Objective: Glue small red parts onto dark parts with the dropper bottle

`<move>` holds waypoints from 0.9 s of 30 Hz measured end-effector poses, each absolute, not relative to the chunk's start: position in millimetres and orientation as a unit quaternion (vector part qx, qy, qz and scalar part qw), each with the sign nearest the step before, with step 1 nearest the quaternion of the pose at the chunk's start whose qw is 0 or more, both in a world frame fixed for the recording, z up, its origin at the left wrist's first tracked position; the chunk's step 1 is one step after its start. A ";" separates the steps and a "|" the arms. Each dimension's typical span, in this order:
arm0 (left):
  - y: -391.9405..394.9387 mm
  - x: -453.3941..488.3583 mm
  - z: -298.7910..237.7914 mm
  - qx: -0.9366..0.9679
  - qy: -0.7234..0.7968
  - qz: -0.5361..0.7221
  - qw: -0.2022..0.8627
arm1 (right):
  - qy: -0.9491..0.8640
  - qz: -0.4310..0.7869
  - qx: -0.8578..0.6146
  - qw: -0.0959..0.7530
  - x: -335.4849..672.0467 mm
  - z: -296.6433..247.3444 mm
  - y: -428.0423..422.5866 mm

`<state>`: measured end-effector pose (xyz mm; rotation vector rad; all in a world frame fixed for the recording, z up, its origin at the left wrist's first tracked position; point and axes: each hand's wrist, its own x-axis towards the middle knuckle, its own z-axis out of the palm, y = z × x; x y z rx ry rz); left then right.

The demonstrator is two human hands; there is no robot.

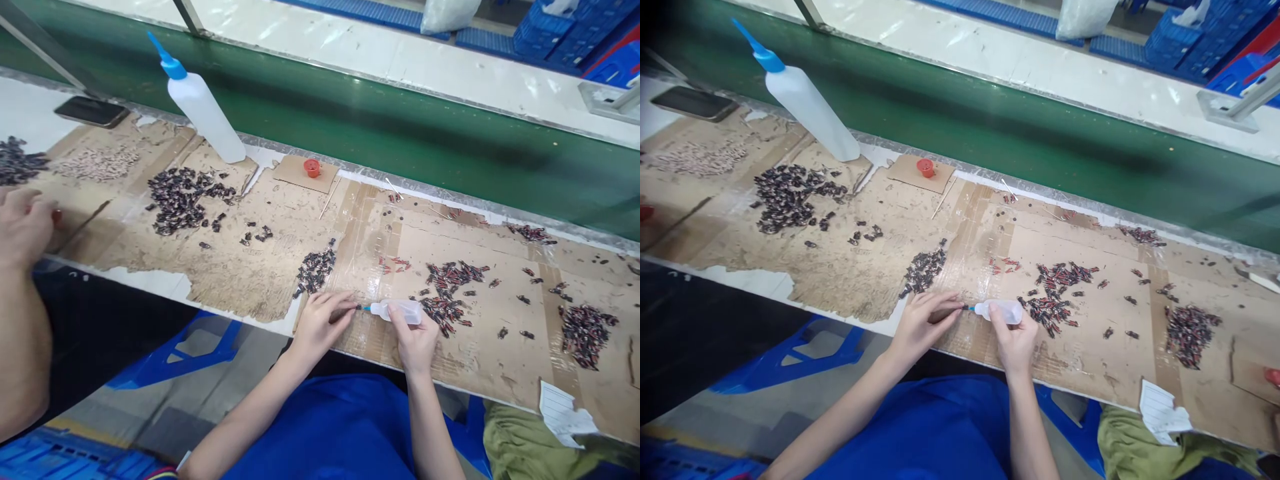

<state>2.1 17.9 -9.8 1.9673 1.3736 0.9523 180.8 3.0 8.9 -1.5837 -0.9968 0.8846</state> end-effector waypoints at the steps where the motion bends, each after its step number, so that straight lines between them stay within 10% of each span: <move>1: 17.7 2.4 -9.8 0.732 0.512 0.355 0.275 | -0.416 0.368 -0.659 0.507 180.7 9.1 3.2; 27: 17.9 5.0 -15.5 0.727 0.516 0.373 0.256 | -0.360 0.347 -0.668 0.551 183.7 3.9 1.4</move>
